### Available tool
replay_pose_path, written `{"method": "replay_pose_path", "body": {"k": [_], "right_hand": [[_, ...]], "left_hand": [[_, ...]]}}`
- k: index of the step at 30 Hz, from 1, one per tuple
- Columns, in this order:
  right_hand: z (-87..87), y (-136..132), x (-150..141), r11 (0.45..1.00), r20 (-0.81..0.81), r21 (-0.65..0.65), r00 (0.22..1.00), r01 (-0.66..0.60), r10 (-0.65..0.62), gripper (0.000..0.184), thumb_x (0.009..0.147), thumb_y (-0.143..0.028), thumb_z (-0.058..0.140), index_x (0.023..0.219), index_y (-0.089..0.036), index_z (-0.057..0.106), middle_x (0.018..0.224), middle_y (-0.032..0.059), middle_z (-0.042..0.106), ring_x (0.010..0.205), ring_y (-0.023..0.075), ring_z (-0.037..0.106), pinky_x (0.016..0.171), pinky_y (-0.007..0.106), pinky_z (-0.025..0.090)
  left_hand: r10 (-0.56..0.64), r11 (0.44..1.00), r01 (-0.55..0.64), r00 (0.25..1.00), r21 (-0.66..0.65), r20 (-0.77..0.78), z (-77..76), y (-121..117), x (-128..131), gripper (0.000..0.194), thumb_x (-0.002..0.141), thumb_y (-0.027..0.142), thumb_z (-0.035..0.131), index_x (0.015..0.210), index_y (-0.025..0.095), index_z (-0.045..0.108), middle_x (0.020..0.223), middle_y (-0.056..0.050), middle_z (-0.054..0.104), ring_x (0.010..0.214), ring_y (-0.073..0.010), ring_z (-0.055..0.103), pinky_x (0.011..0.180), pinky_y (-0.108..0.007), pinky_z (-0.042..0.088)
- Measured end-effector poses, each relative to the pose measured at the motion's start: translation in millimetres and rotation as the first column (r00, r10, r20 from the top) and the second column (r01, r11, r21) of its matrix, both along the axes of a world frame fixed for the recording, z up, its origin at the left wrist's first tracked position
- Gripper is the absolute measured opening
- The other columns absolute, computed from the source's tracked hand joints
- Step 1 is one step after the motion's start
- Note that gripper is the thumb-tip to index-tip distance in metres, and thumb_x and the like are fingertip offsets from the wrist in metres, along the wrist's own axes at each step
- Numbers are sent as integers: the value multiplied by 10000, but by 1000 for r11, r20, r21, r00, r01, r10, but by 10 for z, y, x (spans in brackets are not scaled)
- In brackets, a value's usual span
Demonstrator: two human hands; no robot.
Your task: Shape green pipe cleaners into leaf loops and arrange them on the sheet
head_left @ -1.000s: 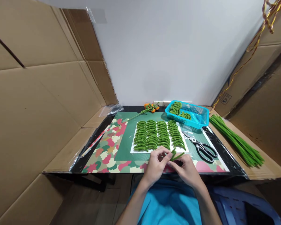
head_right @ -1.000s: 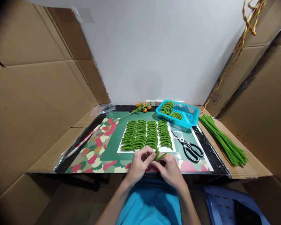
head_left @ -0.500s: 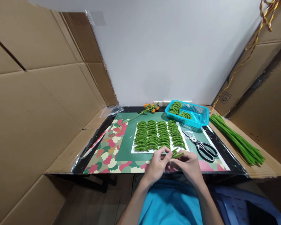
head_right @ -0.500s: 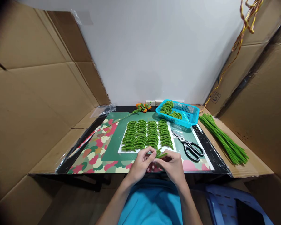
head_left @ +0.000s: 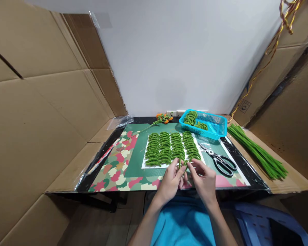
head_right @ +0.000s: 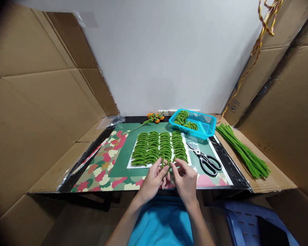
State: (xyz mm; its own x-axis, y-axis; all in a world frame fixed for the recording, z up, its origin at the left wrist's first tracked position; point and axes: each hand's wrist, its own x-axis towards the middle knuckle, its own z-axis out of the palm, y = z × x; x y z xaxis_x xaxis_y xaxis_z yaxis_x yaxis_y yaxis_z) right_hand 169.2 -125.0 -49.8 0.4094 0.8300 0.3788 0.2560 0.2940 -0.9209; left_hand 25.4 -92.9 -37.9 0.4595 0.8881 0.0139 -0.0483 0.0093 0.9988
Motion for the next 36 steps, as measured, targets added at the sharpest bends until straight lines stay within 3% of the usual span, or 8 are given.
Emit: {"method": "replay_pose_path", "body": {"k": [10,15,19,26,31,36], "right_hand": [[-24,30,4,1000,-93,23,996,2,0,270,924,-420,789,1067,-192,778,933,88,816,718,213,783,646,293,658],[-13,11,35,993,-22,-32,994,-112,112,208,971,-376,716,1069,-204,782,932,85,823,692,211,774,627,293,635],[-25,9,78,980,0,-38,980,-197,198,156,977,-324,688,1029,-224,797,984,78,824,782,221,792,701,299,640],[-16,32,113,970,-81,-44,968,-240,236,145,944,-335,728,948,-217,812,942,79,818,771,229,779,693,315,650],[-19,28,124,973,-168,0,959,-231,228,243,931,-354,776,1132,-219,784,983,82,820,837,231,796,784,343,684],[-36,17,125,970,-140,14,960,-244,244,324,939,-324,775,1250,-233,756,1082,91,817,958,239,805,874,367,686]], "left_hand": [[19,1000,-19,999,5,-38,35,-7,26,348,1043,538,587,1062,193,546,667,60,592,420,-61,438,430,-184,335],[68,998,-66,993,23,-93,35,-28,15,358,1062,559,533,1030,203,540,644,72,533,453,-76,448,447,-189,341],[89,996,-87,992,21,-89,30,-48,19,364,1062,568,525,985,212,525,650,76,487,483,-76,395,464,-189,314],[140,990,-136,985,46,-97,-24,-31,39,379,1043,562,558,903,212,515,688,66,440,549,-91,388,508,-202,331],[165,983,-154,979,95,-123,24,-26,47,380,1013,557,598,874,206,557,703,40,519,552,-104,440,507,-213,356],[167,985,-160,980,72,-105,77,-35,49,344,1013,557,594,958,217,574,611,74,501,478,-97,438,495,-202,370]]}}
